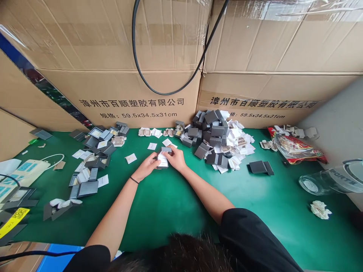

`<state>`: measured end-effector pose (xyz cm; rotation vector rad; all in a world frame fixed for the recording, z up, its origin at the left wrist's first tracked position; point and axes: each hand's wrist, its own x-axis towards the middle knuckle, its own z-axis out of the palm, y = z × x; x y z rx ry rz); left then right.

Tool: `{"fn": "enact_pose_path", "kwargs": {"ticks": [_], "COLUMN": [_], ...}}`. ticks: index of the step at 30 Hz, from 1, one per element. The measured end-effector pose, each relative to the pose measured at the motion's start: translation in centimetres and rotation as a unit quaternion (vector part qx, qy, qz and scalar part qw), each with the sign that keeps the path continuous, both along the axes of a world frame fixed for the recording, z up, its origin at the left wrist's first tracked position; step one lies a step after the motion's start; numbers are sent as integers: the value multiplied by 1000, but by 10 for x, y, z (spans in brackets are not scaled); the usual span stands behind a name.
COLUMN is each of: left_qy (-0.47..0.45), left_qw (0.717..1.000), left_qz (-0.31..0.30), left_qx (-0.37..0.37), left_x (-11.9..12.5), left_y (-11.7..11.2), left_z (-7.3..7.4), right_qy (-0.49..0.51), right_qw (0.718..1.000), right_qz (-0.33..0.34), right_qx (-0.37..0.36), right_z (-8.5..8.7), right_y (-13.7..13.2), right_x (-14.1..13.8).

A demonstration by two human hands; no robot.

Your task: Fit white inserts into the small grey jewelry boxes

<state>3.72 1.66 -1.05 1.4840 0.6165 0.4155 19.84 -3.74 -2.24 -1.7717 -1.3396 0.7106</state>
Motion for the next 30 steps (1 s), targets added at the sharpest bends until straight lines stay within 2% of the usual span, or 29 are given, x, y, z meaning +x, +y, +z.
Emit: {"fn": "enact_pose_path", "kwargs": {"ticks": [6, 10, 14, 17, 18, 20, 24, 26, 30], "left_qy": [-12, -20, -32, -71, -87, -99, -43, -24, -31], "left_qw": [1000, 1000, 998, 993, 993, 991, 962, 948, 920], "left_qz": [-13, -3, -1, 21, 43, 86, 98, 84, 79], "left_qx": [13, 0, -55, -86, -67, 22, 253, 305, 382], "left_x": [-2, 0, 2, 4, 5, 6, 5, 4, 2], "left_y": [1, -2, -8, -9, -8, -6, -2, -1, 1], "left_z": [-1, 0, 6, 6, 4, 1, -6, -10, -17], "right_qy": [-48, -35, -20, 36, 70, 138, 208, 224, 237], "right_qw": [997, 998, 998, 996, 994, 989, 976, 969, 964], "right_qz": [12, -18, -27, -46, -56, -51, 62, 98, 113], "right_qx": [56, 53, 61, 69, 63, 34, -23, -35, -42], "right_z": [2, 0, 3, 6, 7, 7, 5, 4, 0], "right_y": [-6, -4, -5, -5, -4, 0, 3, 2, 1], "right_x": [-1, -3, -7, -8, -8, -6, -4, -3, -3]}}
